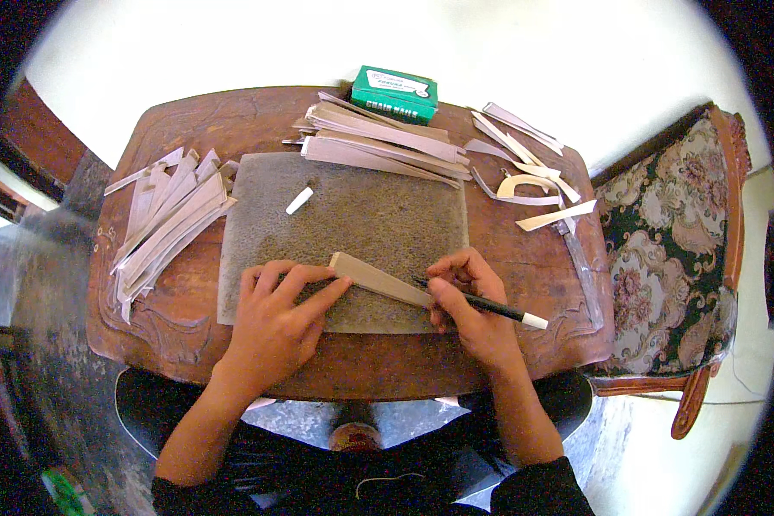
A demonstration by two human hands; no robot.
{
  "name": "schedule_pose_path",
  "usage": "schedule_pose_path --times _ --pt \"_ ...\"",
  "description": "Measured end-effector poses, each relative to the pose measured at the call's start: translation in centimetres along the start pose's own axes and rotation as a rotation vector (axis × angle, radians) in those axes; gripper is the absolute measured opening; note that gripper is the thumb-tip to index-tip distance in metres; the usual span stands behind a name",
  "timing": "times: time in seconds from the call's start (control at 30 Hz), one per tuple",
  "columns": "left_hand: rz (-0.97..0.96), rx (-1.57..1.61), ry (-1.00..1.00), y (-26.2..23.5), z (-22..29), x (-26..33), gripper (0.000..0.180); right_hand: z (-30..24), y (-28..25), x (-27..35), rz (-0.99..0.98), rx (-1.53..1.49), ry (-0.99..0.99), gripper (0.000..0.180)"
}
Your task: The person marks lines on small wooden strips using a black marker. They repeatedly pick up a strip, draw a line along its length, and place it aside, continuing this process throughout the clip.
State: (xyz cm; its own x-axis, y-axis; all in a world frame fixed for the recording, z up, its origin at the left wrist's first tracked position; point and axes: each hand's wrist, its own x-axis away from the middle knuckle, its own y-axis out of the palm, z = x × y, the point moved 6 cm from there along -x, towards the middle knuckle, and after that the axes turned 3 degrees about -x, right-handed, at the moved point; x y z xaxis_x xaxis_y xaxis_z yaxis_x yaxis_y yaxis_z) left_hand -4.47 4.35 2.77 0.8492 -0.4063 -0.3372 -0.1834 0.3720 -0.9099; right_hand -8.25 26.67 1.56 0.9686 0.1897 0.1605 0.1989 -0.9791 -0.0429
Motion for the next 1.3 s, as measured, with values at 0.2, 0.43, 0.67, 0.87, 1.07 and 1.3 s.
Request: schedule_pose_path --times 0.2,0.43,0.67,0.87,1.07,1.3 --pt "-0.005 0.008 -0.006 0.2 0.0 0.0 0.051 -0.6 -0.9 -0.8 -0.108 0.327 -0.534 0.014" --pt "-0.004 0.021 -0.019 0.2 -0.2 0.2 0.049 0.7 -0.8 -0.6 0.018 0.182 -0.143 0.019" --pt "0.002 0.045 -0.03 0.4 -0.4 0.3 0.05 0.7 -0.5 -0.3 -0.008 0.308 -0.262 0.023" --pt "-0.031 0.047 -0.051 -0.1 0.0 -0.2 0.048 0.6 -0.5 -0.7 0.043 0.316 -0.284 0.025" --pt "-0.023 0.059 -0.05 -0.1 0.0 -0.2 0.048 0.5 -0.5 -0.6 0.049 0.316 -0.3 0.025" --pt "-0.021 0.056 -0.046 -0.1 0.0 -0.2 0.048 0.3 -0.4 -0.6 0.047 0.348 -0.289 0.023"
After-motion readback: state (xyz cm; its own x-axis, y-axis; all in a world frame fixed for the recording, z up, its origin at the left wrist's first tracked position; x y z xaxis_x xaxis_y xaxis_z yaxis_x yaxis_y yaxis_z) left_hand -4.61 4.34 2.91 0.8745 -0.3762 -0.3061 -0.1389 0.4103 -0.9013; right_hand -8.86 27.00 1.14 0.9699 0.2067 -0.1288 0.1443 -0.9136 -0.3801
